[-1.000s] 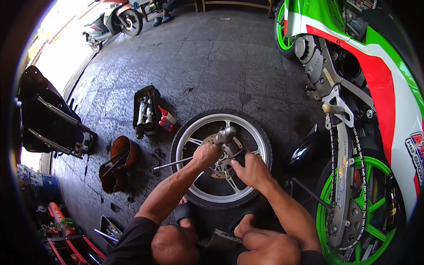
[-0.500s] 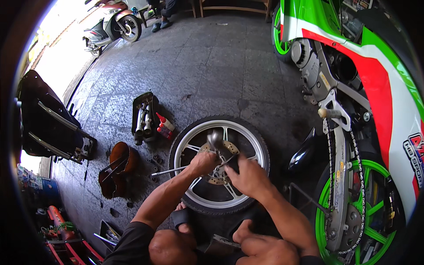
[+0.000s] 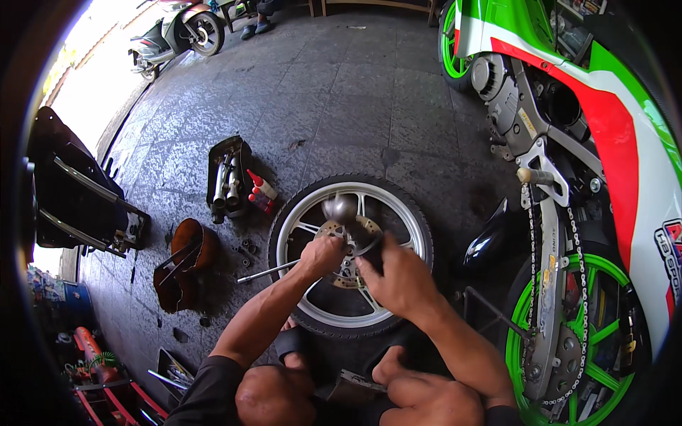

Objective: Repairing or servicing a motorcycle wheel, involving removing and re-installing the brake disc and axle components.

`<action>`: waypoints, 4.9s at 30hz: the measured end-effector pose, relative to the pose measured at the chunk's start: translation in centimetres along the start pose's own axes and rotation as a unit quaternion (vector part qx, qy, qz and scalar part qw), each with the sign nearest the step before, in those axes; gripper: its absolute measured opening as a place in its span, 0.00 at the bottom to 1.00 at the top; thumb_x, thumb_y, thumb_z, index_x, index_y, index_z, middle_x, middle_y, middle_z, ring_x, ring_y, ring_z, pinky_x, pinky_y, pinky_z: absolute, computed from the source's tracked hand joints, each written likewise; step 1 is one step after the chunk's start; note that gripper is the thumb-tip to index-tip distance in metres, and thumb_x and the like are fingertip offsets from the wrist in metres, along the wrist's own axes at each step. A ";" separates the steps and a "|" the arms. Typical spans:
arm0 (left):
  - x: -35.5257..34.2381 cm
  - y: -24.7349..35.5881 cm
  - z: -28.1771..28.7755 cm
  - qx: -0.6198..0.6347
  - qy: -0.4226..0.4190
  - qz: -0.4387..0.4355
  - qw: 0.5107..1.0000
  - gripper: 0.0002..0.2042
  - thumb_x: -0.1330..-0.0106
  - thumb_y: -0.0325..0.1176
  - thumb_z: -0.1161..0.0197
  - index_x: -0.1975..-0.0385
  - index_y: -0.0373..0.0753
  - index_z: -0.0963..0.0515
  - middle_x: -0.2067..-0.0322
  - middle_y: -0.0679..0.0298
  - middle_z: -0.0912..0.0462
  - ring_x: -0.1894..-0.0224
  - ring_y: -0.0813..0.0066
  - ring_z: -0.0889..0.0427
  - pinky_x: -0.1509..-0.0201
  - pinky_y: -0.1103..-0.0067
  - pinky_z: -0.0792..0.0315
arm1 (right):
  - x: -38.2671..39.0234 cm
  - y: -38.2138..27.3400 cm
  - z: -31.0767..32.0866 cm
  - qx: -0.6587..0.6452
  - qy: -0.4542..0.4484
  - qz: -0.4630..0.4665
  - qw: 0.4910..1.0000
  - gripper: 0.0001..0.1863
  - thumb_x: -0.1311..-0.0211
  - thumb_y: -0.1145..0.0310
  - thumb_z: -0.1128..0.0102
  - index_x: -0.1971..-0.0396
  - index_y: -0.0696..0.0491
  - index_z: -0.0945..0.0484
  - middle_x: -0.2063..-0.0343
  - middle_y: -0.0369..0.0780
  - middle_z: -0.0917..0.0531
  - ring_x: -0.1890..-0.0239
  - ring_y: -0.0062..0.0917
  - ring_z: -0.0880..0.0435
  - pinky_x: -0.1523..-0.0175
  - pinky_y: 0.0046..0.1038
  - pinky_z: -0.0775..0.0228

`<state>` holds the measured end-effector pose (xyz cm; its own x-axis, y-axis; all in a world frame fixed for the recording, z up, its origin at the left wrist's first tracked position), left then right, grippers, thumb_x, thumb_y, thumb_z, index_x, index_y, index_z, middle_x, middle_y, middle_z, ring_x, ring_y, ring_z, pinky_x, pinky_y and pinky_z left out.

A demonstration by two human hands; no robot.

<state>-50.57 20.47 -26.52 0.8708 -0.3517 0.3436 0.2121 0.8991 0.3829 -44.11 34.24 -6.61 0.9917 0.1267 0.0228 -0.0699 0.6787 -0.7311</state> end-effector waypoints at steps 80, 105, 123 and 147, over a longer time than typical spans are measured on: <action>-0.9 1.0 -0.8 0.048 0.008 -0.012 0.999 0.17 0.31 0.46 0.43 0.65 0.38 0.16 0.66 0.47 0.14 0.62 0.49 0.13 0.58 0.59 0.20 | 1.5 -1.8 4.5 -0.109 0.066 0.073 0.989 0.18 0.37 0.63 0.37 0.56 0.61 0.26 0.69 0.56 0.16 0.61 0.53 0.15 0.57 0.42 0.24; -0.2 0.2 0.5 0.078 0.046 -0.005 0.996 0.16 0.31 0.45 0.44 0.63 0.40 0.16 0.68 0.46 0.15 0.63 0.46 0.14 0.59 0.57 0.21 | 3.7 9.2 -3.5 0.032 -0.036 -0.086 0.995 0.22 0.41 0.58 0.35 0.55 0.61 0.23 0.67 0.58 0.17 0.59 0.55 0.17 0.54 0.47 0.25; 50.8 -23.7 -22.3 0.317 0.107 0.617 0.712 0.37 0.27 0.57 0.68 0.74 0.32 0.16 0.66 0.41 0.16 0.53 0.40 0.20 0.42 0.57 0.32 | 25.4 11.2 -15.9 -0.159 -0.340 -0.378 0.846 0.12 0.38 0.71 0.40 0.57 0.59 0.22 0.74 0.40 0.21 0.71 0.26 0.22 0.65 0.29 0.29; 27.0 8.3 15.3 0.277 -0.071 0.000 0.958 0.21 0.49 0.17 0.47 0.54 0.35 0.19 0.48 0.49 0.19 0.46 0.51 0.20 0.43 0.72 0.26 | 30.3 11.2 -10.2 -0.139 -0.483 -0.272 0.820 0.10 0.36 0.73 0.43 0.57 0.59 0.23 0.61 0.48 0.19 0.57 0.42 0.20 0.54 0.37 0.25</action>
<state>-32.06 14.47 -0.91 0.7937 -0.4192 0.4407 -0.0893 0.6365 0.7661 -13.78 38.31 -21.05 0.3094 0.4647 0.8297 0.5154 0.6513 -0.5569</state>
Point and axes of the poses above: each hand's wrist, its own x-axis away from the middle knuckle, its own z-axis out of the back of the hand, y = z × x, the point moved 8 cm from there along -x, towards the middle knuckle
